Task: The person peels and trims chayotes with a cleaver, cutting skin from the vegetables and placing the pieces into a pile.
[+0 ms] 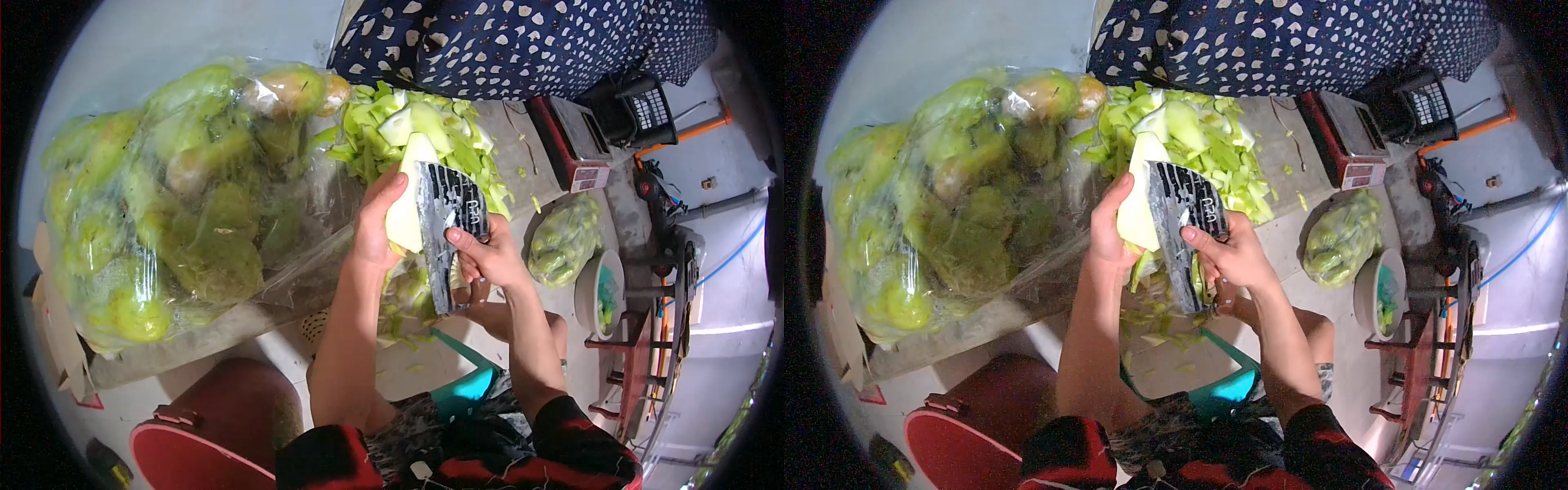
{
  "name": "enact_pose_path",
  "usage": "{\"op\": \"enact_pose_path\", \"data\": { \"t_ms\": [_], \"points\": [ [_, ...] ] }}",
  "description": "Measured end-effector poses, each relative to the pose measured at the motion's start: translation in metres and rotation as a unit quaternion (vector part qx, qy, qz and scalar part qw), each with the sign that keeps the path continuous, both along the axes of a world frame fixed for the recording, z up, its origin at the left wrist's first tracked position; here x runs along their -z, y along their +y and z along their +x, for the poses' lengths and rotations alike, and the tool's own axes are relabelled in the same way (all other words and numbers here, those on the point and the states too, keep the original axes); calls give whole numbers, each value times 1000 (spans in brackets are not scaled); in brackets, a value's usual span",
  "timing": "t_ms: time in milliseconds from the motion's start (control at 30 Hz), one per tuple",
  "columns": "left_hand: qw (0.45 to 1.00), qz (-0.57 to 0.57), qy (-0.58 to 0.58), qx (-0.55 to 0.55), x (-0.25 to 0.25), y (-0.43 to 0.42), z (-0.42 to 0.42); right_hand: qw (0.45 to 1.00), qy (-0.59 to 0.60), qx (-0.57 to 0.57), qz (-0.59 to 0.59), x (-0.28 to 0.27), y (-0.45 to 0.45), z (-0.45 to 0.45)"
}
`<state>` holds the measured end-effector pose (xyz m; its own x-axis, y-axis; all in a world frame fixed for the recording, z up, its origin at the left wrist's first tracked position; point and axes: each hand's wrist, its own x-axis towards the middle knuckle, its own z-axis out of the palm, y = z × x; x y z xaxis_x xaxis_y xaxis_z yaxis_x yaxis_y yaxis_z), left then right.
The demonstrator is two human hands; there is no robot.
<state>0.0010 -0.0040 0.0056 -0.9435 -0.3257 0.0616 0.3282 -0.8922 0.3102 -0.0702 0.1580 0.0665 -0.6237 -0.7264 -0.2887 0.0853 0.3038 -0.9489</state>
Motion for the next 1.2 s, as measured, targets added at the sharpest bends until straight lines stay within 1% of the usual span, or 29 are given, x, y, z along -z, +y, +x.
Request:
{"op": "enact_pose_path", "data": {
  "t_ms": [33, 100, 233, 467, 533, 600, 733, 833, 900, 1033, 1200],
  "points": [
    [1000, 0, -1, -2, 1, -2, 0, 1000, 20, -1, 1, -2, 2, -1],
    [999, 16, -37, -18, 5, -4, 3, 1000, 19, 8, -4, -3, 6, -5],
    [999, 25, -24, -28, -1, -9, 7, 999, 23, 29, -7, -9, 12, -6],
    [999, 9, -25, -29, -5, -10, 9, 998, 45, 27, 25, -11, 16, -4],
    [999, 4, -31, -26, -5, -7, 7, 999, 42, 27, 18, -9, 15, -5],
    [998, -29, -54, -22, -1, 0, 3, 999, 38, 28, 11, -8, 13, -5],
    [998, -42, -31, -18, -4, -1, 2, 999, 30, 36, -9, -10, 12, -6],
    [998, -10, -52, -37, -9, -5, 4, 999, 24, 39, -7, -10, 17, -8],
    [999, -14, -24, -31, -6, -8, 4, 999, 24, 43, 5, -9, 21, -10],
    [998, -14, -33, -42, -6, -6, 4, 999, 17, 37, -7, -10, 23, -8],
    [997, -42, -32, -55, -5, -8, 3, 999, 24, 34, 3, -9, 23, -5]
  ]
}}
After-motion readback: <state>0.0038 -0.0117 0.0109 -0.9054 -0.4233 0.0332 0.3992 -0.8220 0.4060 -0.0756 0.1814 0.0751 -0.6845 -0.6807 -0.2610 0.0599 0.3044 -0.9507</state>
